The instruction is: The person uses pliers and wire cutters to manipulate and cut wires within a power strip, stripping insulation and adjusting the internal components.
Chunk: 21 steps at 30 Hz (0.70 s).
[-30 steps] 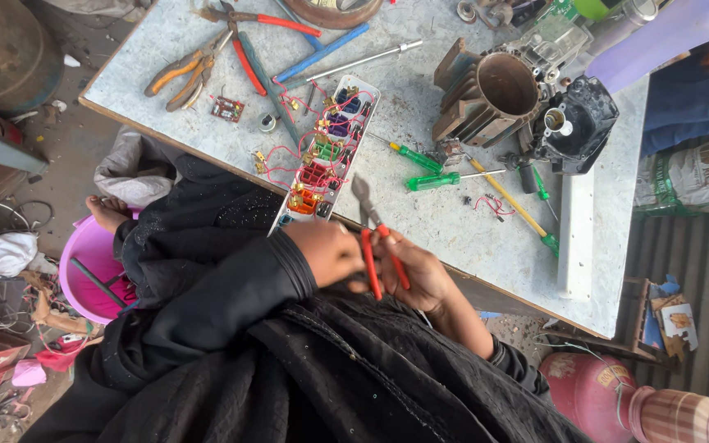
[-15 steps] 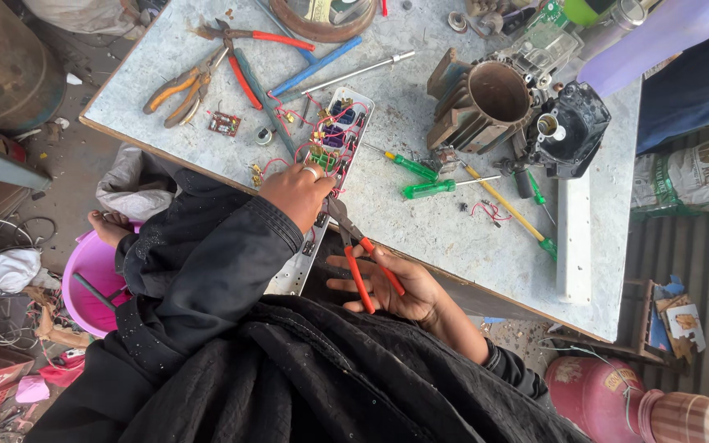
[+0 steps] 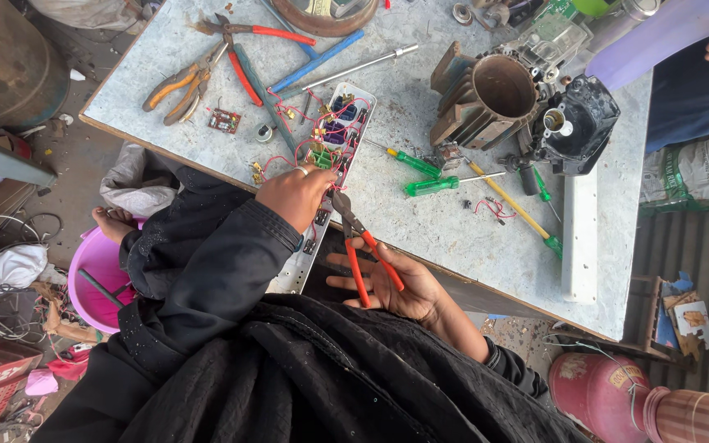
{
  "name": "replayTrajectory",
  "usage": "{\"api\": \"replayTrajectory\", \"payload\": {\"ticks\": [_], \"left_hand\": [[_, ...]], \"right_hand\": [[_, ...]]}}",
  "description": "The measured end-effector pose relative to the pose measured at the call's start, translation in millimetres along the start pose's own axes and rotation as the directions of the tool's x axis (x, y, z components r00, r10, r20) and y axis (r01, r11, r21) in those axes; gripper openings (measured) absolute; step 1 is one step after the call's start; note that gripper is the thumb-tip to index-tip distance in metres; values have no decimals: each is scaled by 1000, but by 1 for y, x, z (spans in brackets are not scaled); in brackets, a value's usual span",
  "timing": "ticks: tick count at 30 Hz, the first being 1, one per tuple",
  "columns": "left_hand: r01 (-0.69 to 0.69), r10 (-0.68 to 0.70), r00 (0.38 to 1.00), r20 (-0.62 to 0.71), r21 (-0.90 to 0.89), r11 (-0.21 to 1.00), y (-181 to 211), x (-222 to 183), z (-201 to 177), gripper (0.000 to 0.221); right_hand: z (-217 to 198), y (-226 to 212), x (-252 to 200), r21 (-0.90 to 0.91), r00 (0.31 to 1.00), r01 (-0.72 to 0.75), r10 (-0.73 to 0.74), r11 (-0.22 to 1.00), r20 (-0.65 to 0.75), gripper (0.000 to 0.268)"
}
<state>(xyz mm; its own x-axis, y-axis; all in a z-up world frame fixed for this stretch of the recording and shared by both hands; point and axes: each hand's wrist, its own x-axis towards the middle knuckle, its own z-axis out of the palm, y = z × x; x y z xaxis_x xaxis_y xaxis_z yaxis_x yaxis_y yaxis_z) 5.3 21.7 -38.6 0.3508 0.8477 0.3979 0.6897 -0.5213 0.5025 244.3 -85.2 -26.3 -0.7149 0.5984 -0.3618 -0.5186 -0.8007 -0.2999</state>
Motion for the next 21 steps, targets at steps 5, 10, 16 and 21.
{"api": "replayTrajectory", "payload": {"ticks": [5,10,16,21], "left_hand": [[-30,29,996,-84,-3,1000,2,-8,1,17],[-29,7,991,-136,-162,986,-2,-15,5,14],[-38,-12,989,-150,-324,945,-8,-10,7,15],[-28,-2,991,-134,-217,976,-12,-13,4,28]], "right_hand": [[7,-1,1,-5,1000,4,-4,1000,8,46],[1,-1,8,14,999,37,-37,999,39,47],[6,-1,17,-443,917,-25,-155,896,-367,47],[18,6,18,-880,873,-95,-385,466,-298,53]]}}
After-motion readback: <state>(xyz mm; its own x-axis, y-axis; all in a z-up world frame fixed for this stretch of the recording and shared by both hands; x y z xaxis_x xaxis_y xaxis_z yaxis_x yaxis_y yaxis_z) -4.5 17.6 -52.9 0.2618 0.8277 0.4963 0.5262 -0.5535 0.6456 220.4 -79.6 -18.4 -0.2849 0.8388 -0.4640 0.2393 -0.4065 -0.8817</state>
